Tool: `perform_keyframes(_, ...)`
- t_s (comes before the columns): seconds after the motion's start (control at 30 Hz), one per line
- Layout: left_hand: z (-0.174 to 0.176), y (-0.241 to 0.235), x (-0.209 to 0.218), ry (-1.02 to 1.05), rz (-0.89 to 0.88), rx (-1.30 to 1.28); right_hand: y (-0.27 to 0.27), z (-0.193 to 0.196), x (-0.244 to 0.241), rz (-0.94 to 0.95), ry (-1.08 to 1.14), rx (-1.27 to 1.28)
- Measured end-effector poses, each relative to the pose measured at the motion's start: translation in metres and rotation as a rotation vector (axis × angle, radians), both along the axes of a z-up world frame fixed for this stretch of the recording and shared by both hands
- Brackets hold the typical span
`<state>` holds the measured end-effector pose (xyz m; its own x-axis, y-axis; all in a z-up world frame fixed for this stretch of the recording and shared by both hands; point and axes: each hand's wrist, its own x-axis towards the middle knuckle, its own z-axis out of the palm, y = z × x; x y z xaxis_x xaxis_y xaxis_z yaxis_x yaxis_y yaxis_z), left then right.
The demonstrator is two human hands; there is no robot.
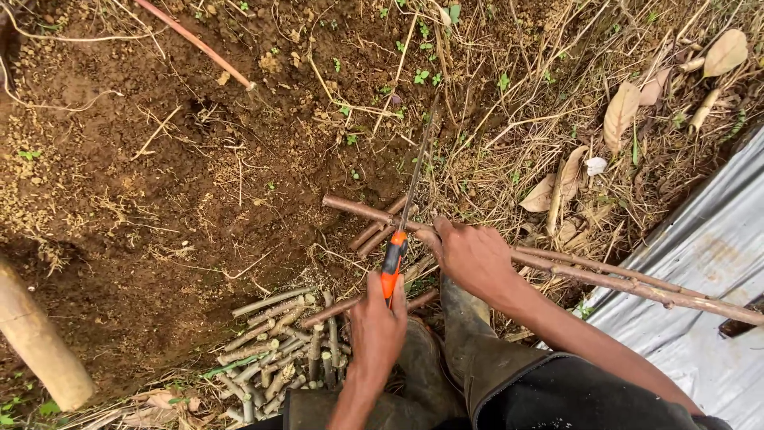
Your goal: Sawing long branches into smaller segments using a hand saw
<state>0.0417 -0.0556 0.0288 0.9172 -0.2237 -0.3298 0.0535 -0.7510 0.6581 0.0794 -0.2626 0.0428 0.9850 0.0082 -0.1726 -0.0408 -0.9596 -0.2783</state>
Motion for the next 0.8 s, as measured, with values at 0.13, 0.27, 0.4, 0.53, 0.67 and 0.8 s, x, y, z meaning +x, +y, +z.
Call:
perform_keyframes(0.13,0.0,-0.01,0.02,-0.019,-0.025,-0.071,0.0,0.007,0.0,-0.025,-0.035,0.001)
perform_keyframes(0.27,-0.026,0.023,-0.014,-0.027,0.036,-0.125,0.003,0.007,0.001,-0.073,0.012,0.066)
perform_keyframes(0.4,0.01,0.035,-0.049,0.273,0.187,0.083,0.0,0.008,0.002,-0.076,0.035,0.115)
perform_keyframes(0.53,-0.046,0.068,-0.112,-0.1,0.208,0.113,-0.001,0.001,0.003,-0.046,-0.043,0.1)
perform_keyframes(0.67,-0.022,0.043,-0.066,0.048,0.182,0.078,0.001,-0.001,-0.001,0.0,-0.072,0.036)
perform_keyframes(0.8,-0.019,0.001,0.007,-0.09,-0.033,-0.041,0.002,0.003,0.001,-0.036,-0.084,0.033)
